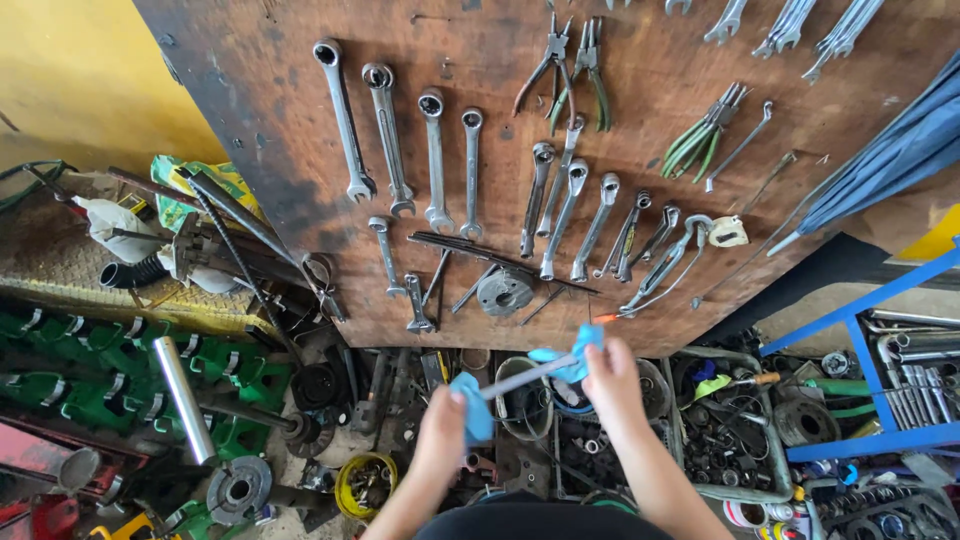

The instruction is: The person wipes several wrenches with a blue cloth in a workshop. They pick up each wrench from a wall-mounted tool rack, wipe it thoroughly, and return it to the rack.

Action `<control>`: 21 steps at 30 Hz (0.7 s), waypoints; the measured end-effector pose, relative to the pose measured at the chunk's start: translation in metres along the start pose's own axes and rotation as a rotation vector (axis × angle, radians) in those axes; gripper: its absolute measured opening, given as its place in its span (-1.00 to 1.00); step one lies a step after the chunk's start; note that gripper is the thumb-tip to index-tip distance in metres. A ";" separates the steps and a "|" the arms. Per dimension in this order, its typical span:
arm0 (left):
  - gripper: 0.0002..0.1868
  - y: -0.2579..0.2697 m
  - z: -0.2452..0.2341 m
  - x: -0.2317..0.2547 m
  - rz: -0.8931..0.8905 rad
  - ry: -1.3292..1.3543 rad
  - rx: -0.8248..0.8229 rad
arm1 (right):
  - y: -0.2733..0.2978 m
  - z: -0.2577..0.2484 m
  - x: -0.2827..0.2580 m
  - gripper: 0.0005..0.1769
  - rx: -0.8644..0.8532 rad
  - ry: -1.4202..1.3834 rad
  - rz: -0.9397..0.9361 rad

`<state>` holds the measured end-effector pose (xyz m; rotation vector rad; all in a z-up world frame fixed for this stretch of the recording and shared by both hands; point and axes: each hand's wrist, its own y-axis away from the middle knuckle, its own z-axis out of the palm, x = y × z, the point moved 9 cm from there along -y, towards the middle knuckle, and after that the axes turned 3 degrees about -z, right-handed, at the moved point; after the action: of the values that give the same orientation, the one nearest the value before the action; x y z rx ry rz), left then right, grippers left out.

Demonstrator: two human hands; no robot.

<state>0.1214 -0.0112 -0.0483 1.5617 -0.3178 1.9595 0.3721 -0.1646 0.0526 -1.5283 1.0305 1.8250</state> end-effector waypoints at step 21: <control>-0.71 -0.012 -0.033 0.084 0.157 -0.466 0.146 | 0.061 -0.016 0.105 -0.54 -0.595 0.294 0.619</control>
<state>0.0919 0.0421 0.0198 2.1443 -0.5081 1.7418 0.3102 -0.2190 -0.0379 -2.0237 1.2684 2.5546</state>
